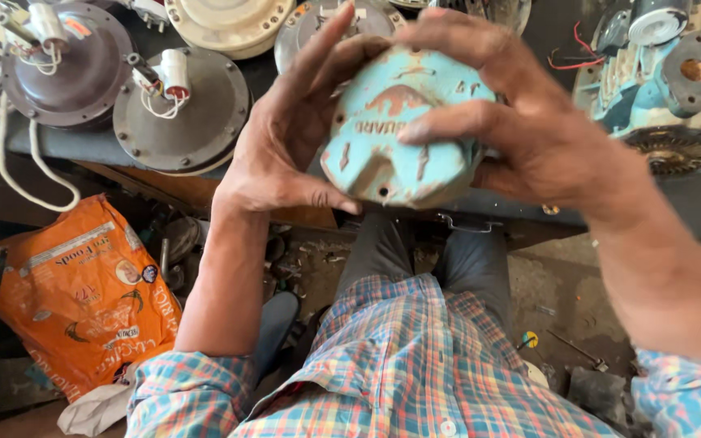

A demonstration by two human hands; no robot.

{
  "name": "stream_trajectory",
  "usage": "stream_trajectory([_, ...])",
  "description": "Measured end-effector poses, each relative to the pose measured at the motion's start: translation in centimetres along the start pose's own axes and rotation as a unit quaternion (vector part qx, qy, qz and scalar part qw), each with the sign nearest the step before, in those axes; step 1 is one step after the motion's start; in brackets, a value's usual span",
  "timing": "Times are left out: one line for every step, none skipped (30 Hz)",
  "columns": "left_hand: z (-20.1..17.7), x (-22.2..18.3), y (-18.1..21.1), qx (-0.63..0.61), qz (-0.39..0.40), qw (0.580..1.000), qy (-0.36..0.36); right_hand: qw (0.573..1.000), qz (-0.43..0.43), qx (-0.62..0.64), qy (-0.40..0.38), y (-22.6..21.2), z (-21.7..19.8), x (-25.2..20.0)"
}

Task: The person scrapes a circular metal motor part with a flat metal tool to remove rust and debris. They rotate the part and continue scraping different areas, then place the tool down and inspect the cleaned surface.

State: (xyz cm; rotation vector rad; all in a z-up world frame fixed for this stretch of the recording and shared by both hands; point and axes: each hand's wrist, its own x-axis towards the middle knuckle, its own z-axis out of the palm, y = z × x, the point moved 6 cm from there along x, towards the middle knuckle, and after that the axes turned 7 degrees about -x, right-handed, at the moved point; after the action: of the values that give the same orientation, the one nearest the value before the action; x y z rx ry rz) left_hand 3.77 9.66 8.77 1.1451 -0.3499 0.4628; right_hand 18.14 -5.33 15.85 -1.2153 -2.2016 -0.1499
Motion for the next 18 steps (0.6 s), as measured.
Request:
stream_trajectory([0.1, 0.1, 0.7, 0.037, 0.014, 0.999, 0.001, 0.999, 0.032, 0.015, 0.005, 0.7, 0.4, -0.5])
stream_trajectory([0.4, 0.2, 1.4, 0.088, 0.034, 0.996, -0.001, 0.998, 0.057, 0.008, -0.008, 1.1, 0.9, -1.0])
stream_trajectory([0.8, 0.2, 1.9, 0.144, 0.046, 0.988, -0.008, 0.996, 0.085, 0.001, -0.021, 1.3, 1.4, -1.4])
stream_trajectory([1.3, 0.2, 2.5, 0.2, 0.06, 0.978, -0.013, 0.993, 0.112, -0.006, -0.034, 1.3, 1.7, -1.7])
stream_trajectory([1.8, 0.2, 3.0, 0.261, 0.07, 0.962, -0.024, 0.994, 0.105, -0.024, -0.03, 0.8, 1.5, -1.7])
stream_trajectory([2.5, -0.1, 3.4, 0.322, 0.076, 0.943, -0.034, 0.994, 0.097, -0.042, -0.026, 0.2, 1.3, -1.5])
stream_trajectory([2.9, -0.1, 3.8, 0.382, 0.083, 0.919, -0.041, 0.994, 0.088, -0.059, -0.022, -0.4, 0.9, -1.1])
stream_trajectory([3.5, -0.6, 4.0, 0.441, 0.084, 0.892, -0.047, 0.996, 0.071, -0.048, 0.004, -1.3, 0.2, -0.5])
stream_trajectory([3.5, -0.2, 3.9, 0.475, 0.089, 0.874, -0.044, 0.998, 0.051, -0.036, 0.029, -1.9, -0.7, 0.2])
stream_trajectory([3.5, 0.0, 3.7, 0.509, 0.094, 0.854, -0.041, 0.998, 0.032, -0.023, 0.053, -2.5, -1.5, 0.8])
stream_trajectory([3.4, 0.2, 3.0, 0.517, 0.089, 0.851, -0.03, 0.997, 0.053, -0.047, 0.036, -2.5, -1.5, 1.1])
stream_trajectory([3.7, -0.3, 2.5, 0.523, 0.077, 0.848, -0.02, 0.995, 0.074, -0.071, 0.018, -2.2, -1.7, 1.2])
stream_trajectory([3.7, 0.0, 2.2, 0.533, 0.074, 0.842, -0.015, 0.991, 0.089, -0.104, 0.005, -2.0, -1.8, 1.4])
stream_trajectory([4.0, -0.1, 2.0, 0.542, 0.063, 0.838, -0.011, 0.994, 0.057, -0.095, 0.021, -2.4, -1.8, 1.3])
stream_trajectory([3.9, 0.5, 2.3, 0.544, 0.068, 0.836, -0.013, 0.994, 0.021, -0.096, 0.039, -2.5, -2.1, 1.3])
stream_trajectory([3.9, 1.1, 2.5, 0.546, 0.073, 0.835, -0.014, 0.994, -0.015, -0.097, 0.056, -2.7, -2.2, 1.0])
stream_trajectory([3.9, 1.1, 2.5, 0.532, 0.076, 0.843, -0.013, 0.992, 0.009, -0.121, 0.041, -1.6, -2.2, 0.6])
stream_trajectory([3.8, 1.0, 2.2, 0.519, 0.08, 0.851, -0.013, 0.989, 0.032, -0.144, 0.025, -0.4, -2.2, 0.2])
